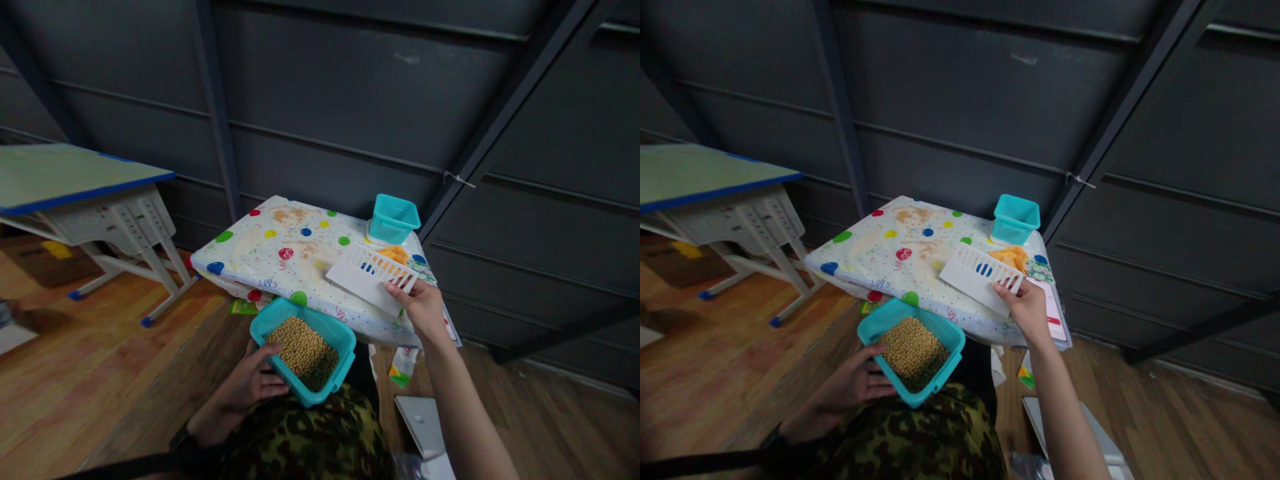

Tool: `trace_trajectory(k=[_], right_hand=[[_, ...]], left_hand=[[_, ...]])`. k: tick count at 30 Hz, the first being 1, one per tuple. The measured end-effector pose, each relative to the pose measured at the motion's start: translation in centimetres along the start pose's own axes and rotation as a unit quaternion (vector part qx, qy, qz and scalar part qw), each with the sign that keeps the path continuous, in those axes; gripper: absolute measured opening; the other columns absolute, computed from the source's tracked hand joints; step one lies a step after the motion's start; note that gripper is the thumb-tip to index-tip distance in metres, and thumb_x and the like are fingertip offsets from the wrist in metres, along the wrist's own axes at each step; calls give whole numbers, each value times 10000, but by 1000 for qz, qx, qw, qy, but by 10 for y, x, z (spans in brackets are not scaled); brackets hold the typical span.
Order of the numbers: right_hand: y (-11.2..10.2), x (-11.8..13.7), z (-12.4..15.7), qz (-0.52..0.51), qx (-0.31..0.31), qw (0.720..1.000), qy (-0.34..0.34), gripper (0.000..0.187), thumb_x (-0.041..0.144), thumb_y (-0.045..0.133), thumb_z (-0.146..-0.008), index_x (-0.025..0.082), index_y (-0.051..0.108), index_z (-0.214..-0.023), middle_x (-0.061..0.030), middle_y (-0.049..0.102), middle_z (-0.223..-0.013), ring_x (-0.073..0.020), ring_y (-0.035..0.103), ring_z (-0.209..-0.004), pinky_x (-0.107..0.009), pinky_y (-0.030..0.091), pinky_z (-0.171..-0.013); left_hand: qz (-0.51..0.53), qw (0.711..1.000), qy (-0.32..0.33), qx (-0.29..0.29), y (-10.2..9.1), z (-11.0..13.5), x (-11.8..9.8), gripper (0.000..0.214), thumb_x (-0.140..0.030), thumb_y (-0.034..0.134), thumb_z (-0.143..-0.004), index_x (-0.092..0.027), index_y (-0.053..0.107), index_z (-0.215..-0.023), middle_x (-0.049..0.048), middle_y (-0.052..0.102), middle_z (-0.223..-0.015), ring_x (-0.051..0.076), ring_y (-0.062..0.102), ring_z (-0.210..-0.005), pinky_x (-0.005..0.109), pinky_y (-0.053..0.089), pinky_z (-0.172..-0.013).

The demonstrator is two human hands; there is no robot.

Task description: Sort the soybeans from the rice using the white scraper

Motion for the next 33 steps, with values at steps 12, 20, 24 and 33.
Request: trace_trajectory(k=[12,20,24,33], right_hand=[[79,2,-10,-7,135,991,4,367,553,869,-723,195,803,-770,-91,822,-817,-233,683,-722,-347,536,-652],[72,-14,-44,-35,112,992,39,564,680,941,-593,181,795,-811,-115,832,-872,-265,712,-765,-367,545,-695],[65,-24,-62,-35,82,995,47,563,648,968,-540,169,801,-783,-125,839,-868,-257,711,-748,-366,537,-695],[48,-30,-90,-40,-20,997,59,572,629,969,-439,178,816,-757,-145,851,-867,-313,740,-768,-394,541,-667]], left_hand=[[1,1000,-25,-13,-7,-5,8,1207,-580,1020,-438,-252,375,-1405,103,759,-968,357,807,-841,498,648,-880],[7,1000,-22,-10,-6,1,7,1235,-627,1032,-381,-244,396,-1369,85,723,-972,339,792,-826,466,646,-856],[8,999,-41,-17,-10,-7,13,1300,-657,1048,-317,-258,405,-1375,54,672,-957,339,778,-799,495,644,-873],[10,998,-52,-24,-10,-4,10,1322,-612,1033,-281,-232,395,-1375,101,648,-1081,329,769,-820,477,641,-863]])
Point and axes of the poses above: each hand's wrist, its own z-axis away from the middle knuckle, its own y-axis out of the palm, x = y × z, the point moved 8 cm from there along -z, towards the middle knuckle
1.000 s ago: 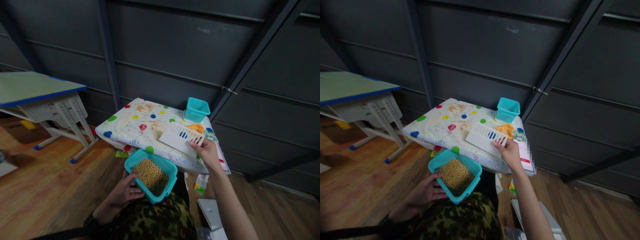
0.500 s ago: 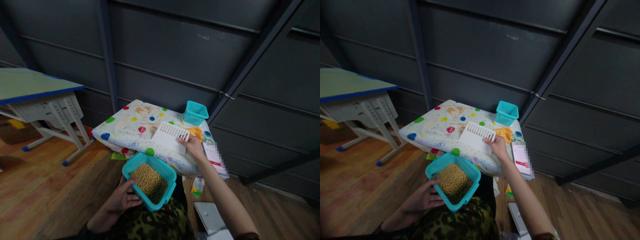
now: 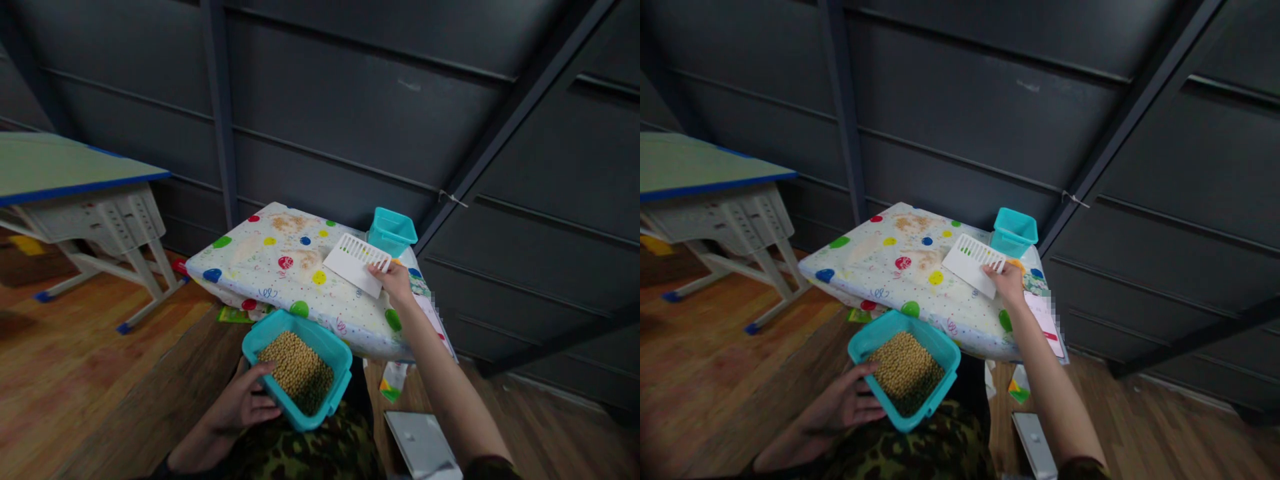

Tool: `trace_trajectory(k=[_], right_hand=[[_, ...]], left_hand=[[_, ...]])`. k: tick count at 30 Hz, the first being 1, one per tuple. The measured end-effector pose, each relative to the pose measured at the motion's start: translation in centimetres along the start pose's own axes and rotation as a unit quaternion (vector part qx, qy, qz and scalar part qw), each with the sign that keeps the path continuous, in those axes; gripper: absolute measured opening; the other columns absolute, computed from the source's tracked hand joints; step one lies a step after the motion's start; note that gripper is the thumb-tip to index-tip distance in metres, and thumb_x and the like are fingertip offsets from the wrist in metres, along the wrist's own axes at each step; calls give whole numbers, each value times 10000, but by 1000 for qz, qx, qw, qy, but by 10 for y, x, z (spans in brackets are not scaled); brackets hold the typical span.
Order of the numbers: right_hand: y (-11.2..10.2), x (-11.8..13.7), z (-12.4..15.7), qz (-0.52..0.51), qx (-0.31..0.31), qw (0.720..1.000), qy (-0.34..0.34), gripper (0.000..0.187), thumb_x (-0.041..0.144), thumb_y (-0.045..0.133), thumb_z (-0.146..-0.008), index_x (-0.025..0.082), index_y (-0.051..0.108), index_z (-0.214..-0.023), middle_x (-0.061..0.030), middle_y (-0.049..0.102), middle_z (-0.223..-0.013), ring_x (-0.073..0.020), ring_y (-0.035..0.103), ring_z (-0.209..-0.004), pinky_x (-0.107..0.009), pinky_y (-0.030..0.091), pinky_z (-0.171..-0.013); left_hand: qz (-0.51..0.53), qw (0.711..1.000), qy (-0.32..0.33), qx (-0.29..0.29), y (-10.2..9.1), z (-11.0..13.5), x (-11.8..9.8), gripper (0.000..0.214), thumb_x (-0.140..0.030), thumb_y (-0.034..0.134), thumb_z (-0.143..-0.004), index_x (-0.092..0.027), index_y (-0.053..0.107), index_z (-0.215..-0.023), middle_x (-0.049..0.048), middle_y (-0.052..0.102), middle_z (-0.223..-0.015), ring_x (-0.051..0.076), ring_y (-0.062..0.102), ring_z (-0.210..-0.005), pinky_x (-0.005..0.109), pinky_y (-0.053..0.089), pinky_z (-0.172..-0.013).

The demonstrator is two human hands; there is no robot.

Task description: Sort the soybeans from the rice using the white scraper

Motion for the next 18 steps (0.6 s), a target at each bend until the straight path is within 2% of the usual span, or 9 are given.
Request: trace_trajectory(k=[5,8,11,15,18], right_hand=[[15,-1,35,-13,51,999,-16,469,589,957,-594,189,841,-810,-127,857,-902,-294,734,-761,-379,543,-665],[22,-2,47,1,93,995,-28,440,572,949,-643,187,845,-829,-120,859,-917,-290,741,-785,-386,558,-718],[22,-4,39,3,105,994,-28,475,580,956,-613,183,851,-853,-123,866,-943,-297,749,-807,-397,565,-746],[12,-1,18,6,64,998,-21,515,608,963,-536,182,827,-791,-129,850,-882,-300,733,-786,-391,545,-712],[14,5,22,-4,66,998,-19,518,621,965,-542,184,810,-773,-118,827,-839,-285,711,-767,-375,524,-683]], left_hand=[[6,1000,15,8,-4,0,-2,1328,-596,1019,-346,-238,342,-1431,102,684,-1060,372,795,-840,488,638,-867],[7,1000,14,8,-5,0,-1,1328,-592,1018,-358,-235,342,-1443,96,718,-1023,375,799,-838,478,638,-855],[4,1000,16,9,-5,0,-2,1307,-598,1018,-367,-223,366,-1435,102,744,-1003,368,797,-827,471,640,-844],[2,1000,13,13,-4,-1,-2,1296,-577,1028,-370,-222,377,-1433,111,767,-1010,366,803,-819,477,649,-841],[2,1000,4,8,-5,-3,1,1296,-561,1039,-350,-206,396,-1417,94,749,-975,350,793,-791,480,658,-835]])
Point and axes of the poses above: each hand's wrist, its own z-axis away from the middle knuckle, its own y-axis out of the palm, x = y × z, the point moved 8 cm from there along -z, towards the middle knuckle
